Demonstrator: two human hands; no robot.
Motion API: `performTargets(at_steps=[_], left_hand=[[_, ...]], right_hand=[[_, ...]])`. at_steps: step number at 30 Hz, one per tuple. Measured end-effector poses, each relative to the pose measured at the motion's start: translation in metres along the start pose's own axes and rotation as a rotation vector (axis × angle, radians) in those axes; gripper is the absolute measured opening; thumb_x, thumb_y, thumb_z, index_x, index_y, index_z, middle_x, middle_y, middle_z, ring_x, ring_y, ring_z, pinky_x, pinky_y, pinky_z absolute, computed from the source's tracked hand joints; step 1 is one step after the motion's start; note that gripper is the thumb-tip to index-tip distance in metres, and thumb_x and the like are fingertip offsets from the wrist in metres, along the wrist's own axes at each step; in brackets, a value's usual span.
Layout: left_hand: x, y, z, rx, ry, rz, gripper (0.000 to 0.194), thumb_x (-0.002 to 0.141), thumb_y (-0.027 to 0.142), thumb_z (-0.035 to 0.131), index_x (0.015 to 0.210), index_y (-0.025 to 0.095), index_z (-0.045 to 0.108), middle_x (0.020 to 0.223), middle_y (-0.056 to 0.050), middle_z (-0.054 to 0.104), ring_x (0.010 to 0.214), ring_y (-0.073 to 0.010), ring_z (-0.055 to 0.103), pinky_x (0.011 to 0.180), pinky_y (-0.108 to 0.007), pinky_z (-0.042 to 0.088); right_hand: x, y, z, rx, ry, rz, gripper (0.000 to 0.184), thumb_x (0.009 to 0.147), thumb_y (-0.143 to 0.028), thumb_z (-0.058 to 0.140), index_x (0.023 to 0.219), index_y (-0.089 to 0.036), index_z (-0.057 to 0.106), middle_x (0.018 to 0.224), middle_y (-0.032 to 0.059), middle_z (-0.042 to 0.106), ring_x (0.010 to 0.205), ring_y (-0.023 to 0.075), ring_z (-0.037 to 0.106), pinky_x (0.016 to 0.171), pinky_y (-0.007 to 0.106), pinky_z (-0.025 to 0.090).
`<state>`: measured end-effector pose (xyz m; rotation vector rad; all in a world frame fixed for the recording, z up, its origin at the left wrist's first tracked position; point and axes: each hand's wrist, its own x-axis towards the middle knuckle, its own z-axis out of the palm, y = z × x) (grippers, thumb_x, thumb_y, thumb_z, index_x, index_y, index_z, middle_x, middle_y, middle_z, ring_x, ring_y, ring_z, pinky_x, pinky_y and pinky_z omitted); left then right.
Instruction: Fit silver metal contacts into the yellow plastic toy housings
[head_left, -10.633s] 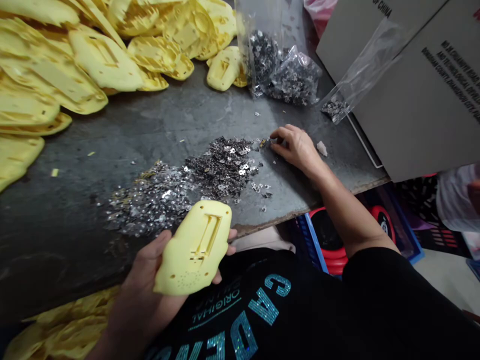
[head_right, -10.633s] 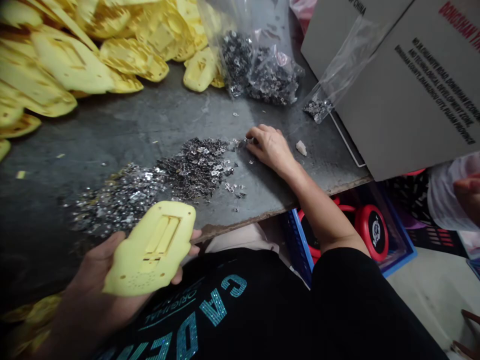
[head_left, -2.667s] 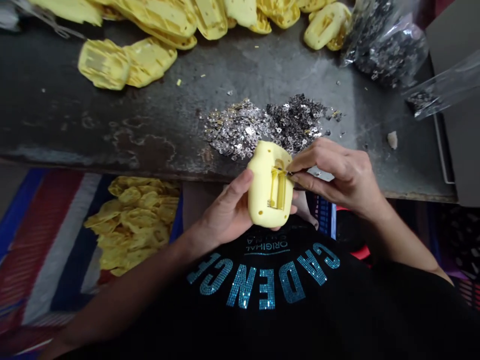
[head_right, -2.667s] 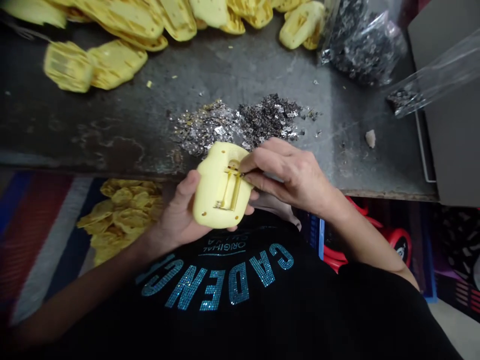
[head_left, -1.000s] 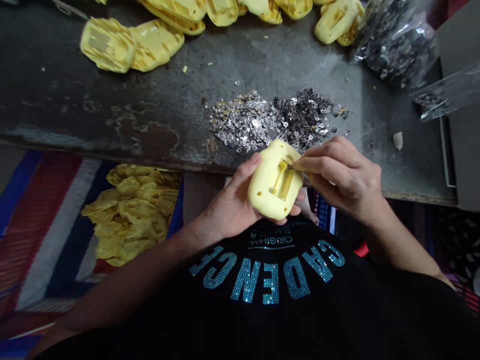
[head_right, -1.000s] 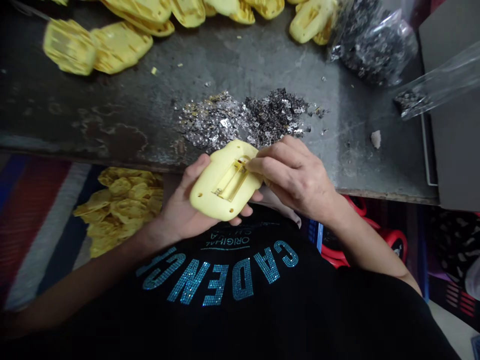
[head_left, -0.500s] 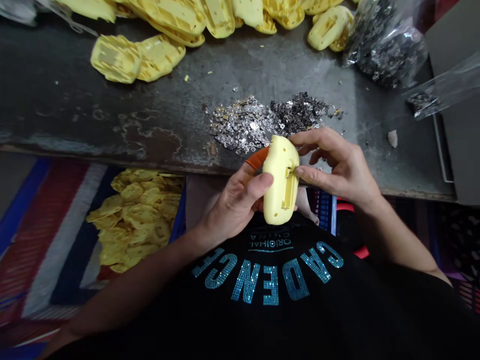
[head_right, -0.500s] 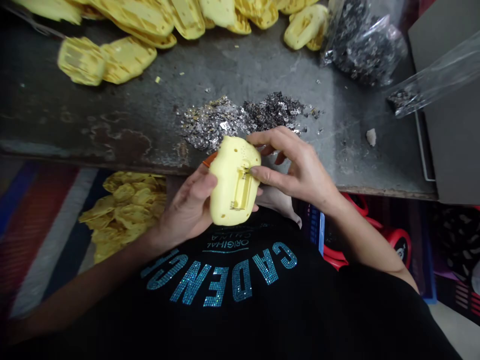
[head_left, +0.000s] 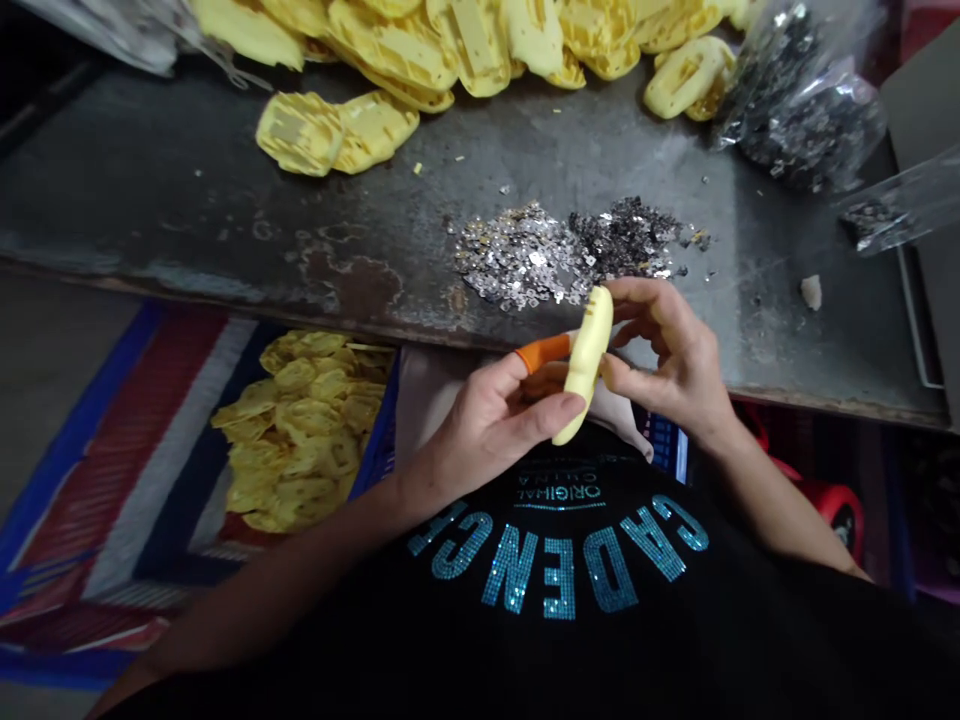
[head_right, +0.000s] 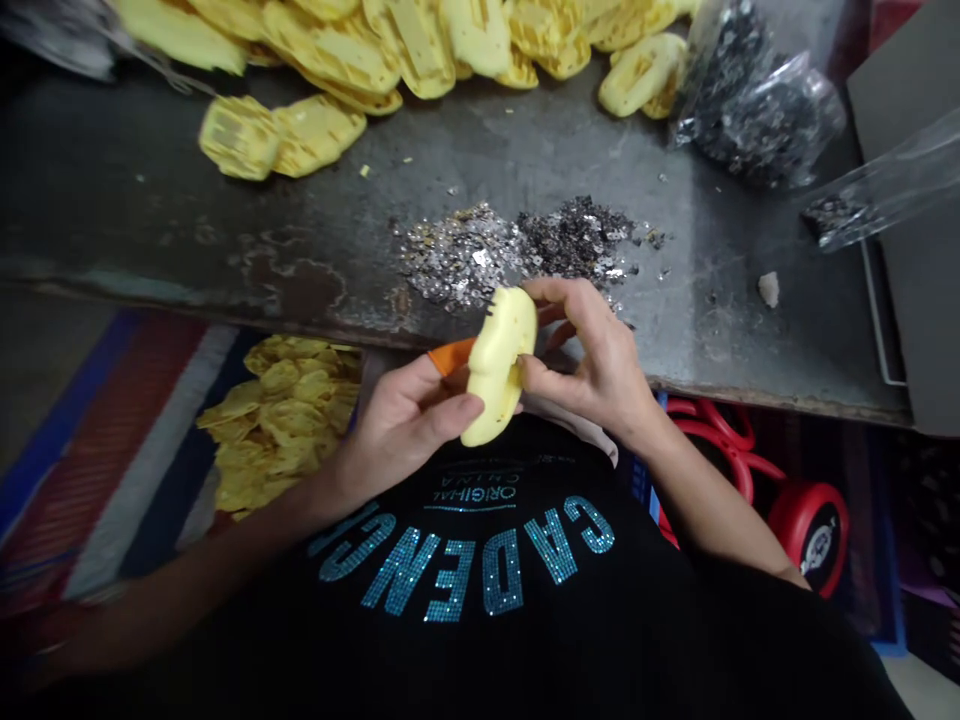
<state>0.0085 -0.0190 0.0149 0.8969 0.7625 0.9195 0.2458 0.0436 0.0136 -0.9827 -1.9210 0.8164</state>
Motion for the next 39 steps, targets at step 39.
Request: performTargets(at_steps=[39], left_hand=[[-0.003,0.018,-0.035,-0.287,0.396,0.013,0.060,0.105,0.069,0.065,0.139,0.023,0.082,0.133,-0.011,0.085,0.102,-0.0262,0.084,0.069,-0.026,0.069]], right_hand=[[0.027,0.038,0.018,-0.773,-0.105,-0.053,0.019,0.113,-0.036,0.062,0.109,-0.032,0.080,0.110,0.0049,0.073,0.111,0.0293,0.056,0.103,0.056,0.045]])
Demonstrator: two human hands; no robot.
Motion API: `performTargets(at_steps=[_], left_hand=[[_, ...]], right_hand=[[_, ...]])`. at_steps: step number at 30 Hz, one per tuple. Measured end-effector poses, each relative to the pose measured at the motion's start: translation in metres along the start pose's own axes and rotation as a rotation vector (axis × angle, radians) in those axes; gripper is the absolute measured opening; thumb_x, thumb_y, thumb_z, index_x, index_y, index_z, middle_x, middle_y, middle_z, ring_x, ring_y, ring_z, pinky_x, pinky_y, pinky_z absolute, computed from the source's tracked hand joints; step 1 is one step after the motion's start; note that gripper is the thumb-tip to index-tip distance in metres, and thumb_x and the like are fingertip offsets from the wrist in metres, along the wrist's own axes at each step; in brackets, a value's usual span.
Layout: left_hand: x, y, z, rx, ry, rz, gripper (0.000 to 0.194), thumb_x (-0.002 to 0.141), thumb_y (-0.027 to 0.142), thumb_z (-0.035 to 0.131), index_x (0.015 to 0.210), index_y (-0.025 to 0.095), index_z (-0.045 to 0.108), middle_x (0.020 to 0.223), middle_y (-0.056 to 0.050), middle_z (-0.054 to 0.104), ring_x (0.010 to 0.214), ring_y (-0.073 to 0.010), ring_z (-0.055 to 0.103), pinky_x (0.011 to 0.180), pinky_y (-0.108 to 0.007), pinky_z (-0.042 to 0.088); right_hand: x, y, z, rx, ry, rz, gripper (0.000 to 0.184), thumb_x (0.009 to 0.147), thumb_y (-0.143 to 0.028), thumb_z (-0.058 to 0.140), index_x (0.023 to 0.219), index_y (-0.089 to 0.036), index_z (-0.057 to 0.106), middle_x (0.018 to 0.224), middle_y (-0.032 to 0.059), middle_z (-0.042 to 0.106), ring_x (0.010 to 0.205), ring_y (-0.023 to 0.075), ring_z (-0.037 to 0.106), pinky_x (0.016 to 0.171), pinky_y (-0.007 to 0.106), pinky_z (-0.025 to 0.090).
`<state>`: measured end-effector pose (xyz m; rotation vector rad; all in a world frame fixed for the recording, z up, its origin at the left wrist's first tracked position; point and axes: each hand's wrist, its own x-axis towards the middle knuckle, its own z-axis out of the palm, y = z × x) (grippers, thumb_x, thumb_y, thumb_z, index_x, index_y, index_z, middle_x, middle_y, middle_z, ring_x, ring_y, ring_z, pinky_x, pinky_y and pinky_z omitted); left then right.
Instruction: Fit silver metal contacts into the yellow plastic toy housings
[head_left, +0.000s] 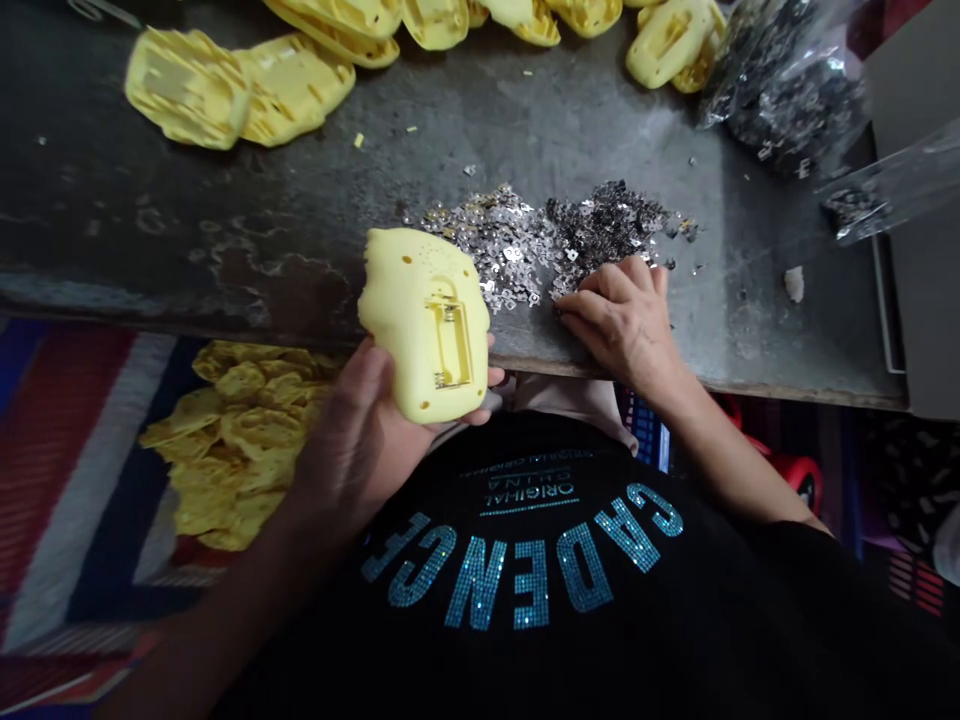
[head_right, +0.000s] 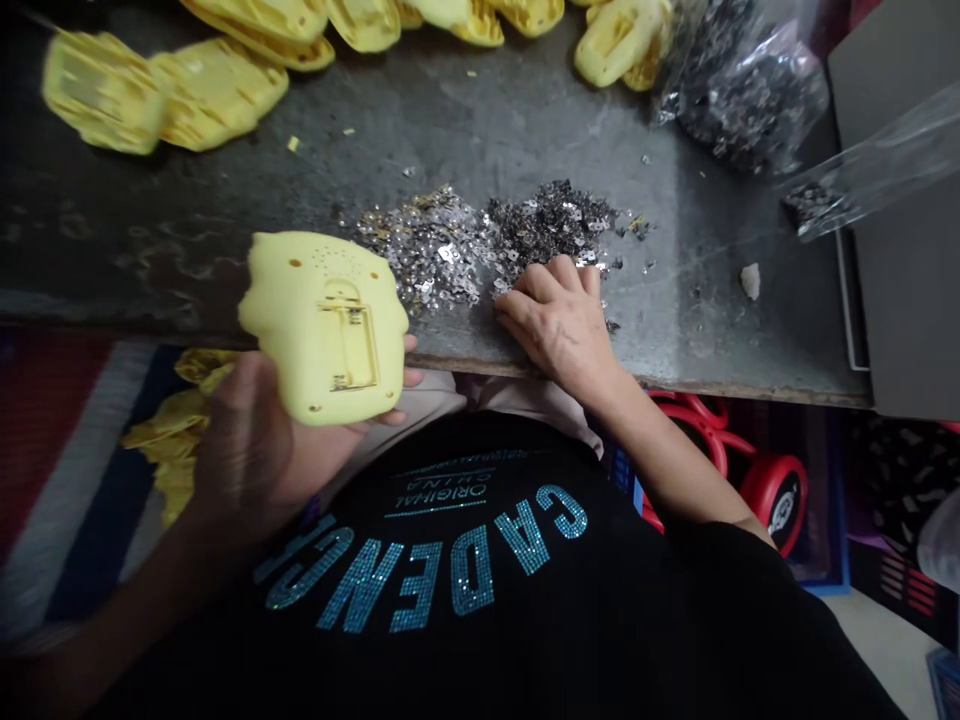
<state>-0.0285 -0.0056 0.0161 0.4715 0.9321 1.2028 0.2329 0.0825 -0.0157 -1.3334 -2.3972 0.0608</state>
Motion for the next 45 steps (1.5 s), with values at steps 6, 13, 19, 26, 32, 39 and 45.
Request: performTargets(at_steps=[6,13,19,26,32,39,45], left_hand=[[-0.004,-0.001,0.004,0.003,-0.029,-0.003,0.058,0.107,0.064,0.066,0.141,0.020,0.080,0.131,-0.010,0.086,0.103,-0.0282,0.085,0.069,-0.027,0.070],[0.005,-0.011,-0.010,0.049,-0.133,0.028,0.078,0.093,0.074,0.082,0.147,0.018,0.073,0.139,-0.017,0.082,0.106,-0.0318,0.086,0.067,-0.028,0.069],[0.004,-0.012,-0.007,0.061,-0.132,0.022,0.081,0.093,0.073,0.082,0.151,0.017,0.070,0.135,-0.015,0.083,0.102,-0.0312,0.086,0.062,-0.028,0.069],[0.002,-0.011,-0.003,0.072,-0.105,0.011,0.071,0.096,0.071,0.079,0.142,0.017,0.075,0.135,-0.014,0.084,0.101,-0.0301,0.086,0.065,-0.028,0.069],[0.001,-0.010,0.000,0.075,-0.097,0.003,0.069,0.095,0.071,0.078,0.138,0.017,0.076,0.134,-0.014,0.084,0.099,-0.0293,0.086,0.064,-0.028,0.069],[-0.001,-0.011,-0.001,0.071,-0.147,0.011,0.067,0.099,0.068,0.075,0.144,0.018,0.073,0.136,-0.012,0.083,0.104,-0.0302,0.087,0.065,-0.027,0.070],[0.000,-0.013,-0.003,0.064,-0.140,0.005,0.076,0.092,0.071,0.084,0.145,0.018,0.071,0.137,-0.014,0.083,0.102,-0.0322,0.088,0.061,-0.027,0.070]], right_hand=[[-0.016,0.000,-0.009,-0.025,-0.006,-0.109,0.023,0.116,-0.035,0.060,0.106,-0.029,0.079,0.105,0.0036,0.076,0.104,0.0263,0.056,0.090,0.046,0.040],[-0.041,-0.003,-0.020,0.086,-0.007,-0.087,0.019,0.113,-0.033,0.065,0.105,-0.025,0.081,0.098,0.0034,0.077,0.096,0.0243,0.058,0.086,0.042,0.036],[-0.024,0.003,-0.016,0.065,-0.019,0.024,0.024,0.115,-0.033,0.059,0.117,-0.028,0.083,0.106,0.0053,0.079,0.104,0.0270,0.060,0.091,0.043,0.037],[-0.007,0.009,-0.025,-0.041,-0.107,-0.067,0.021,0.114,-0.035,0.061,0.118,-0.029,0.080,0.110,0.0052,0.077,0.105,0.0274,0.058,0.094,0.045,0.037],[-0.027,-0.005,-0.037,-0.046,-0.093,-0.106,0.026,0.116,-0.035,0.058,0.101,-0.025,0.078,0.096,0.0034,0.073,0.097,0.0253,0.056,0.088,0.041,0.032],[-0.038,-0.013,-0.028,-0.008,-0.155,-0.128,0.020,0.114,-0.032,0.063,0.104,-0.024,0.080,0.098,0.0041,0.074,0.096,0.0254,0.053,0.088,0.041,0.030],[-0.040,-0.012,-0.032,0.056,-0.204,-0.093,0.022,0.114,-0.033,0.061,0.105,-0.024,0.079,0.099,0.0049,0.073,0.097,0.0259,0.053,0.089,0.041,0.030]])
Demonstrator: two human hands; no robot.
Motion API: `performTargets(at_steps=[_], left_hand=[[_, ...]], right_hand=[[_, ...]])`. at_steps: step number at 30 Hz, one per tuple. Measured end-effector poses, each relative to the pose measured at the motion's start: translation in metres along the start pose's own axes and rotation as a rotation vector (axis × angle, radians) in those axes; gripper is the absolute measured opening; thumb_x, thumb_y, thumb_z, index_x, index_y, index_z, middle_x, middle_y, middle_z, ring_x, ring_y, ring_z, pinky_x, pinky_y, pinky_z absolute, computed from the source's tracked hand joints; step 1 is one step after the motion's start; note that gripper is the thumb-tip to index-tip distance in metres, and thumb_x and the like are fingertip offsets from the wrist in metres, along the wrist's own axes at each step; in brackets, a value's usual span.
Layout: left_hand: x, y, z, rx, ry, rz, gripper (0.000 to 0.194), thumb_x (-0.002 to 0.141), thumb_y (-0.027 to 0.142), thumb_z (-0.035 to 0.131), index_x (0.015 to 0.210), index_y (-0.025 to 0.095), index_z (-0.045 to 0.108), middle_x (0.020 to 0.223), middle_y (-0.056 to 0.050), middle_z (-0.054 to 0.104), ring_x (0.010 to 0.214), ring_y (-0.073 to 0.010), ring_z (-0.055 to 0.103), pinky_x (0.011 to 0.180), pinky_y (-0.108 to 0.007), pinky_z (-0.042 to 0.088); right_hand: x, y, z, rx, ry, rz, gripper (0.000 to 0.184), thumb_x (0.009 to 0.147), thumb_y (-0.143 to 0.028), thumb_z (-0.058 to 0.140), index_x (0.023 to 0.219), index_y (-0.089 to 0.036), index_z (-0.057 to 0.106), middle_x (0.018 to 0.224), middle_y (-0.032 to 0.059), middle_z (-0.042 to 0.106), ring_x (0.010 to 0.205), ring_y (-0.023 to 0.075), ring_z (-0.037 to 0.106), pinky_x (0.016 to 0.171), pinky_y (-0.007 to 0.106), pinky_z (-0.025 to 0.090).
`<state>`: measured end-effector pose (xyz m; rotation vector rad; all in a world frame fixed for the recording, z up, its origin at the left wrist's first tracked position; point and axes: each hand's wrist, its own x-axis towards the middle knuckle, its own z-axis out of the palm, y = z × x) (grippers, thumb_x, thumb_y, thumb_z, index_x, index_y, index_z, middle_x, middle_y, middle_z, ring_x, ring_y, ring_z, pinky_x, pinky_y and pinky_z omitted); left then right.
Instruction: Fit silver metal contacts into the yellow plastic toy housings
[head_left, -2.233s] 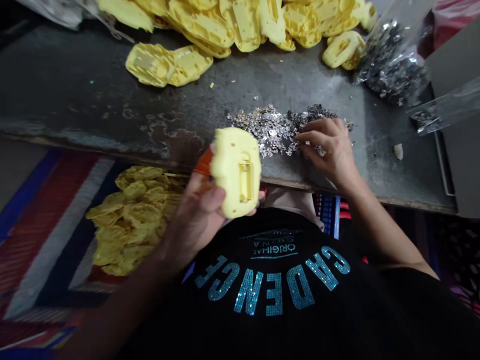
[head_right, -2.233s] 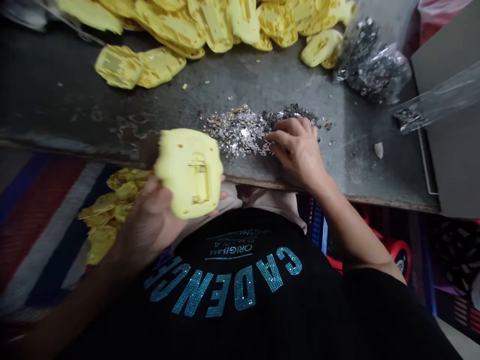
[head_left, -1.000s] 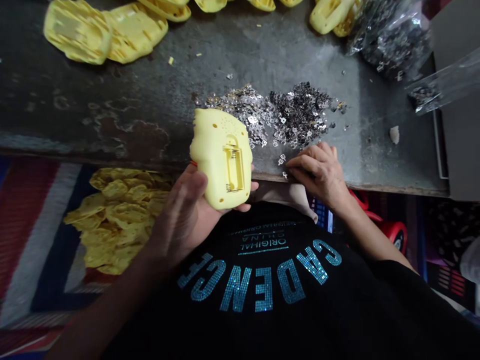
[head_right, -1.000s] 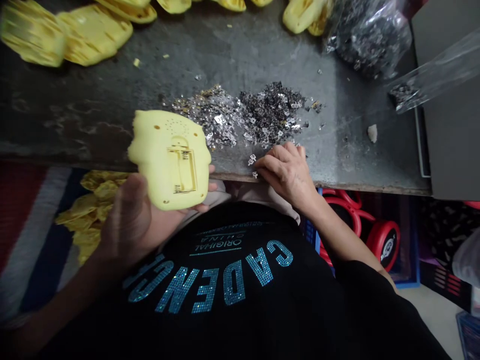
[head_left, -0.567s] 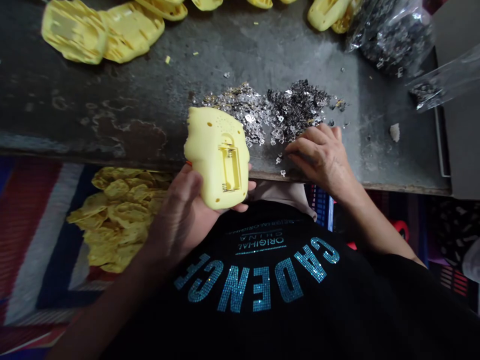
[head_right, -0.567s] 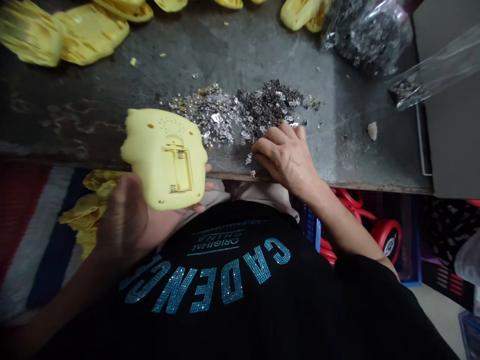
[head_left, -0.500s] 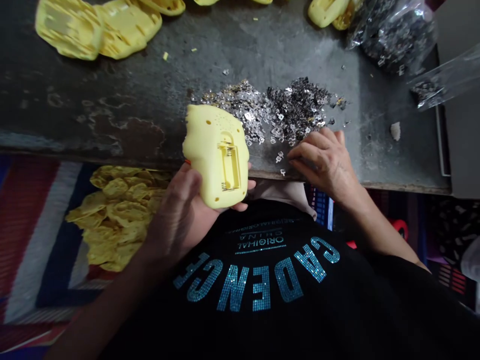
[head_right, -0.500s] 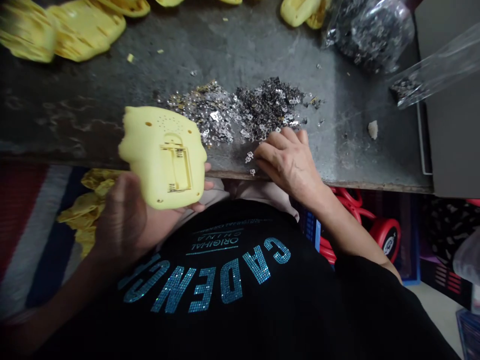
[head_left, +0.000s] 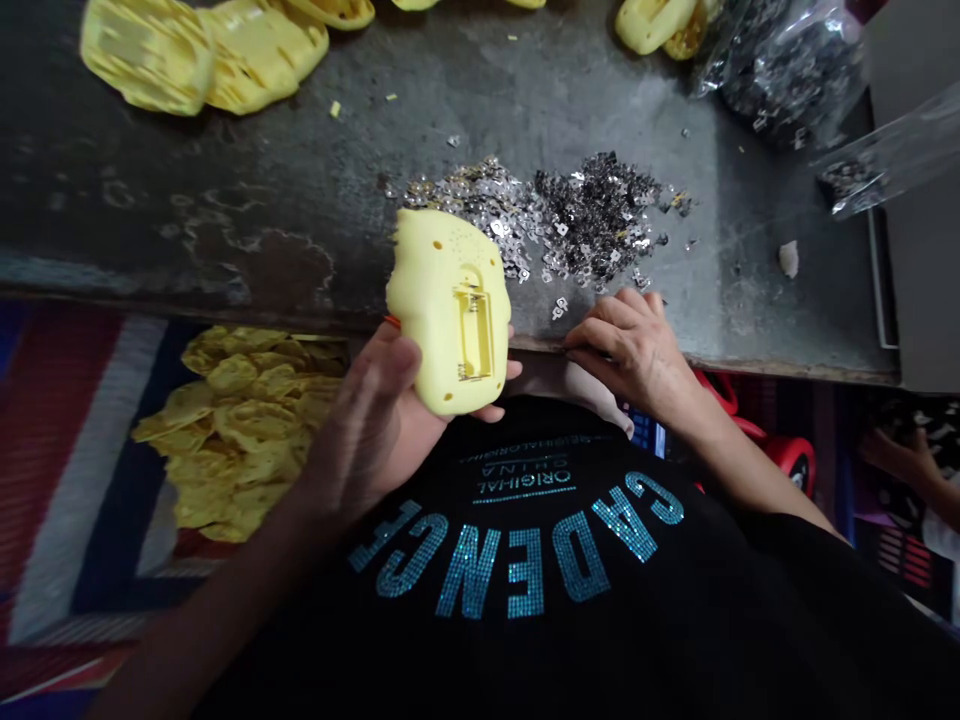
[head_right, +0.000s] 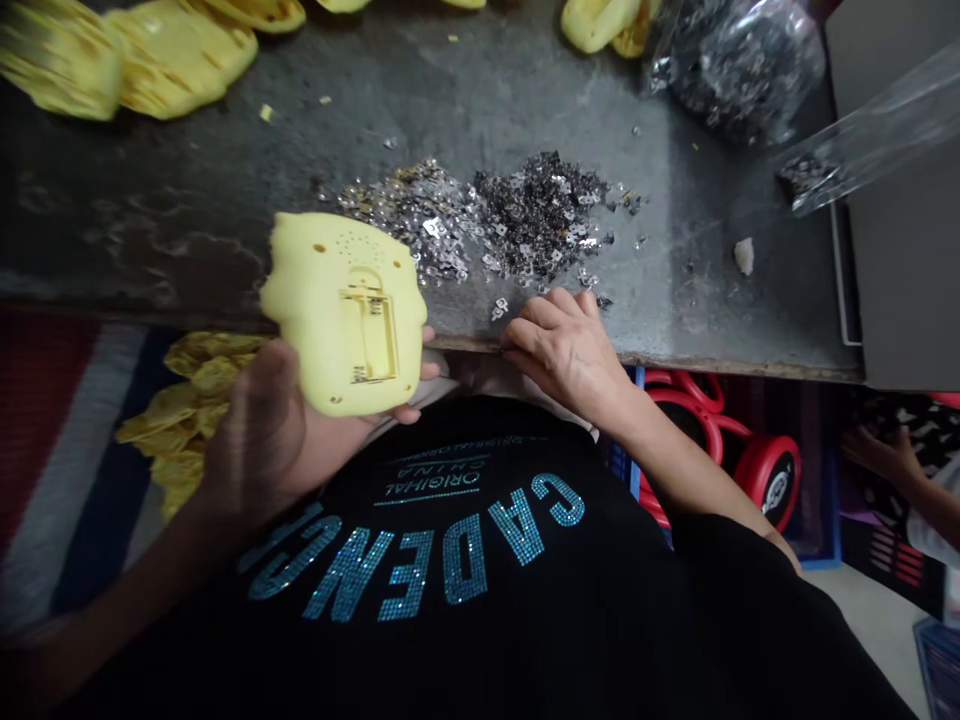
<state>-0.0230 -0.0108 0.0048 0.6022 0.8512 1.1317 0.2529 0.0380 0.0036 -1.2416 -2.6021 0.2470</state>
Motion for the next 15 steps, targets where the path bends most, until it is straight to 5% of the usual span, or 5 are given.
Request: performTargets(at_steps=[8,12,15], left_hand=[[0.005,-0.002,0.000,-0.017,-0.079,-0.044,0.079,0.086,0.072,0.090,0.143,0.022,0.069,0.135,-0.013,0.084,0.102,-0.0376,0.088,0.059,-0.030,0.071],[0.004,0.000,0.003,-0.058,-0.125,-0.112,0.078,0.089,0.064,0.090,0.152,0.026,0.064,0.140,-0.014,0.082,0.107,-0.0370,0.087,0.061,-0.029,0.071],[0.003,0.002,0.007,-0.112,-0.137,-0.199,0.077,0.091,0.055,0.091,0.155,0.027,0.060,0.142,-0.016,0.080,0.110,-0.0390,0.087,0.062,-0.032,0.073]], right_hand=[[-0.004,-0.004,0.007,-0.077,0.017,0.054,0.018,0.113,-0.035,0.062,0.112,-0.025,0.077,0.103,0.0051,0.076,0.100,0.0267,0.054,0.090,0.041,0.031],[-0.010,-0.007,0.013,-0.154,0.095,0.047,0.023,0.113,-0.035,0.061,0.098,-0.026,0.075,0.092,0.0037,0.075,0.094,0.0257,0.054,0.087,0.042,0.032],[-0.006,-0.007,0.004,0.096,0.122,0.073,0.016,0.108,-0.030,0.069,0.094,-0.024,0.073,0.087,0.0021,0.073,0.089,0.0232,0.060,0.084,0.041,0.037]])
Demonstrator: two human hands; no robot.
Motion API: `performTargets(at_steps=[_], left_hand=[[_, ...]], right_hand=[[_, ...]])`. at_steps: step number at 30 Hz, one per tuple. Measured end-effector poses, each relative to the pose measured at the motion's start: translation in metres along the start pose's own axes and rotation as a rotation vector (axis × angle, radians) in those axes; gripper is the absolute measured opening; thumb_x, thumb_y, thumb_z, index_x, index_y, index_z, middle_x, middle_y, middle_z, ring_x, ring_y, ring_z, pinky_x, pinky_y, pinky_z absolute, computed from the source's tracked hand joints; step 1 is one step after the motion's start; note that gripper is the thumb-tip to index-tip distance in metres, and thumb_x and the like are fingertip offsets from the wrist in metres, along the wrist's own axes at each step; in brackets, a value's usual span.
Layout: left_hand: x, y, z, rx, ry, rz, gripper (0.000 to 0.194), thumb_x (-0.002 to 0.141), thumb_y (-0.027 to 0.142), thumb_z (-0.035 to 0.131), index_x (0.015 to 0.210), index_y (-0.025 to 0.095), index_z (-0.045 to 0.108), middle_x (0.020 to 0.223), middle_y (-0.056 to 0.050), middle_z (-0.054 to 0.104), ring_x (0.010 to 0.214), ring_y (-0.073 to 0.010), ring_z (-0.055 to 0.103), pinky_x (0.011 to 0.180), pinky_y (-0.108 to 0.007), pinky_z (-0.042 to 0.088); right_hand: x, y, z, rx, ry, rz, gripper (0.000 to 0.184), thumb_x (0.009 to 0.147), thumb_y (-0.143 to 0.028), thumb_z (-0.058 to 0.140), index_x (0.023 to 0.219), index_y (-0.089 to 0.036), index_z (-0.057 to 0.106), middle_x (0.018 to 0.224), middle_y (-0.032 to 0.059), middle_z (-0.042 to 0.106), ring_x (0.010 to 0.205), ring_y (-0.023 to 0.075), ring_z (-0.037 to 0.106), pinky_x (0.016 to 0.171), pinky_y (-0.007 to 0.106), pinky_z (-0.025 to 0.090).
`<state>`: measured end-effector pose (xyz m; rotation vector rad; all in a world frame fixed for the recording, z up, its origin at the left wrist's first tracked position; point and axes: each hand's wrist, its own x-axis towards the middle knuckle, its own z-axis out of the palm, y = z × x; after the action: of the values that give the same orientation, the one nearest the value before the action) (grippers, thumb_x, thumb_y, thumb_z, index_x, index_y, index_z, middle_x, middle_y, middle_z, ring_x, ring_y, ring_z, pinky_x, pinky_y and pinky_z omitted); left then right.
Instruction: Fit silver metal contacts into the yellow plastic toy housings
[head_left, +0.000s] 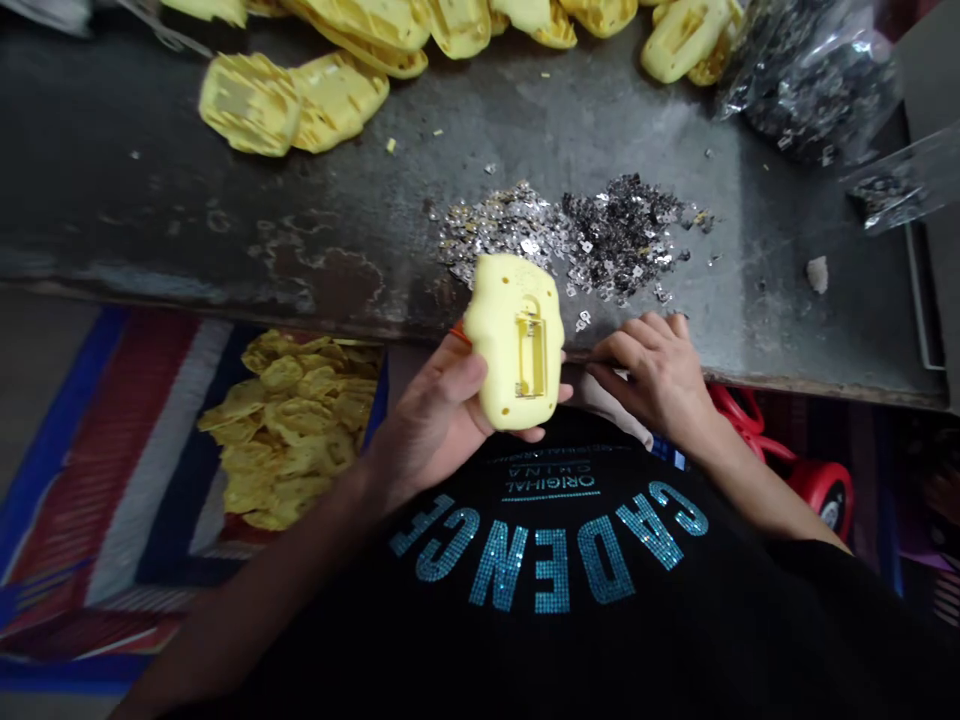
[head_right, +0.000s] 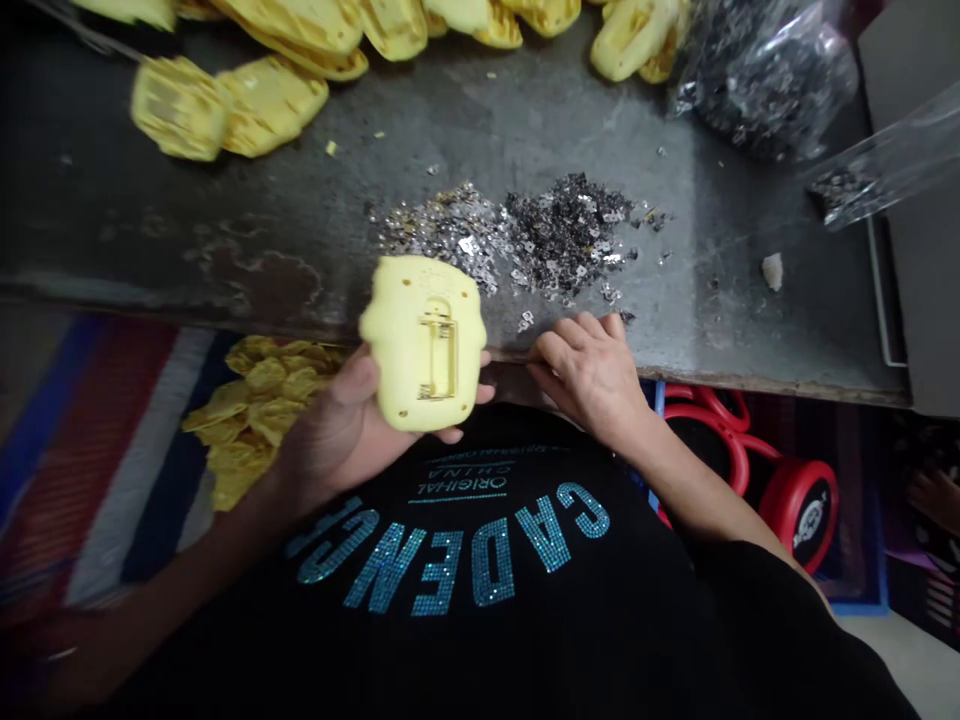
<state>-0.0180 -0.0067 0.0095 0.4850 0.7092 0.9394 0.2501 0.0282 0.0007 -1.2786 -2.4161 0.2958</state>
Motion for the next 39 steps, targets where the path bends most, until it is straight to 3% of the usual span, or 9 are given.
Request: performTargets(at_steps=[4,8,11,17,25,33,39], left_hand=[[0.001,-0.002,0.002,-0.070,-0.092,-0.107,0.086,0.090,0.054,0.092,0.163,0.033,0.050,0.149,-0.018,0.076,0.109,-0.0437,0.087,0.057,-0.035,0.073],[0.002,-0.006,0.003,-0.094,-0.152,-0.163,0.083,0.094,0.057,0.087,0.163,0.033,0.049,0.147,-0.018,0.077,0.113,-0.0462,0.085,0.056,-0.034,0.073],[0.002,-0.008,0.005,-0.093,-0.177,-0.182,0.081,0.093,0.062,0.086,0.158,0.029,0.053,0.138,-0.019,0.080,0.115,-0.0483,0.084,0.054,-0.034,0.072],[0.004,-0.011,0.007,-0.094,-0.188,-0.170,0.082,0.093,0.065,0.085,0.159,0.031,0.051,0.137,-0.016,0.081,0.110,-0.0452,0.086,0.053,-0.031,0.070],[0.003,-0.009,0.014,-0.050,-0.194,-0.166,0.077,0.094,0.067,0.083,0.154,0.030,0.055,0.130,-0.008,0.084,0.110,-0.0412,0.086,0.054,-0.026,0.068],[0.005,-0.015,0.011,-0.088,-0.164,-0.147,0.076,0.094,0.064,0.086,0.156,0.034,0.055,0.129,-0.008,0.084,0.108,-0.0398,0.087,0.054,-0.028,0.068],[0.008,-0.015,0.013,-0.112,-0.165,-0.137,0.065,0.092,0.064,0.089,0.142,0.029,0.065,0.123,-0.008,0.084,0.102,-0.0364,0.088,0.052,-0.027,0.069]], right_hand=[[0.027,-0.007,-0.027,0.699,0.019,0.088,0.018,0.101,-0.036,0.082,0.093,-0.023,0.073,0.090,-0.0001,0.077,0.081,0.0174,0.066,0.077,0.035,0.049],[0.056,-0.018,-0.046,0.995,-0.088,0.080,0.030,0.098,-0.048,0.085,0.092,-0.021,0.074,0.083,-0.0019,0.074,0.072,0.0129,0.062,0.067,0.029,0.049],[0.065,-0.022,-0.047,0.978,-0.168,0.067,0.033,0.099,-0.050,0.084,0.092,-0.019,0.074,0.081,-0.0019,0.072,0.073,0.0121,0.062,0.068,0.028,0.048],[0.062,-0.019,-0.046,0.822,-0.139,0.018,0.025,0.104,-0.042,0.077,0.094,-0.019,0.072,0.089,-0.0006,0.074,0.078,0.0113,0.063,0.073,0.028,0.050],[0.066,-0.020,-0.060,0.657,-0.147,-0.027,0.011,0.099,-0.028,0.074,0.088,-0.023,0.073,0.083,-0.0026,0.074,0.073,0.0128,0.064,0.069,0.031,0.048],[0.070,-0.031,-0.064,0.402,-0.150,-0.031,0.013,0.095,-0.018,0.078,0.086,-0.022,0.072,0.084,-0.0009,0.070,0.078,0.0166,0.064,0.078,0.037,0.049],[0.063,-0.030,-0.054,0.440,-0.102,0.016,0.015,0.099,-0.024,0.075,0.084,-0.024,0.072,0.087,0.0025,0.075,0.085,0.0199,0.067,0.078,0.038,0.051]])
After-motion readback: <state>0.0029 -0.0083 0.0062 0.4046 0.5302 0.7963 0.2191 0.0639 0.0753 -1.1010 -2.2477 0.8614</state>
